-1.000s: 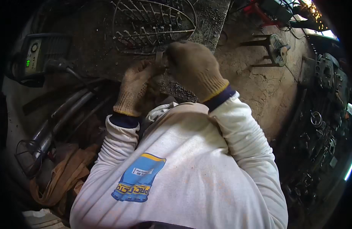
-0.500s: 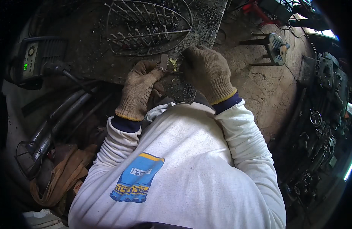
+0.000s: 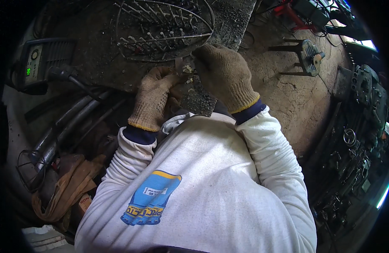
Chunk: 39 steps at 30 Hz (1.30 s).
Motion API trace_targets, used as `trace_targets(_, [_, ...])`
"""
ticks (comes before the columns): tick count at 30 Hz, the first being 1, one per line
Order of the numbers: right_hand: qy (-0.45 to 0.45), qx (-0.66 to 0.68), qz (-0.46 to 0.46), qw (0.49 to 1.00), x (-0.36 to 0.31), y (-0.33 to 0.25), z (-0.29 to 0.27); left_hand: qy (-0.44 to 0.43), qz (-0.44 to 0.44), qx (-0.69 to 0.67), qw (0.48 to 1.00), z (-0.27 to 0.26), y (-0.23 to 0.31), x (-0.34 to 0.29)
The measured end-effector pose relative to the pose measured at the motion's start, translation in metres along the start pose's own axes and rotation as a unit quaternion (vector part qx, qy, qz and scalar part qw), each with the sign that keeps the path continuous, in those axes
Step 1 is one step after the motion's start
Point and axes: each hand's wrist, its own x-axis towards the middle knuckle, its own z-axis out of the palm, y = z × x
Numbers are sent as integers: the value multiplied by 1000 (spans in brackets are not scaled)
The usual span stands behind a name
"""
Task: The person is assembling a curved metal structure on a workbench, attaching metal strips and small components to a circular wire frame using a piece of metal as a spacer and securing them by hand.
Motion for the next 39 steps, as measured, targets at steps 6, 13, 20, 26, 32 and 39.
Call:
trace_targets(6, [-3, 2, -25, 1000, 6, 4, 4, 5, -12, 8, 1000, 3, 3, 0])
trace_targets(13, [-2, 9, -42, 999, 7, 7, 8, -13, 7, -17, 1000, 1, -4, 4])
trace_targets(20, [-25, 1, -18, 1000, 10, -2, 9, -21, -12, -19, 1000, -2, 0, 3])
trace_targets(26, [-15, 10, -38, 999, 10, -4, 10, -26, 115, 39, 992, -8, -18, 16])
trace_targets(32, [-28, -33, -50, 998, 9, -4, 15, -41, 26, -25, 999, -4, -5, 8])
trace_targets(39, [-61, -56, -44, 996, 12, -9, 17, -35, 0, -34, 999, -4, -2, 5])
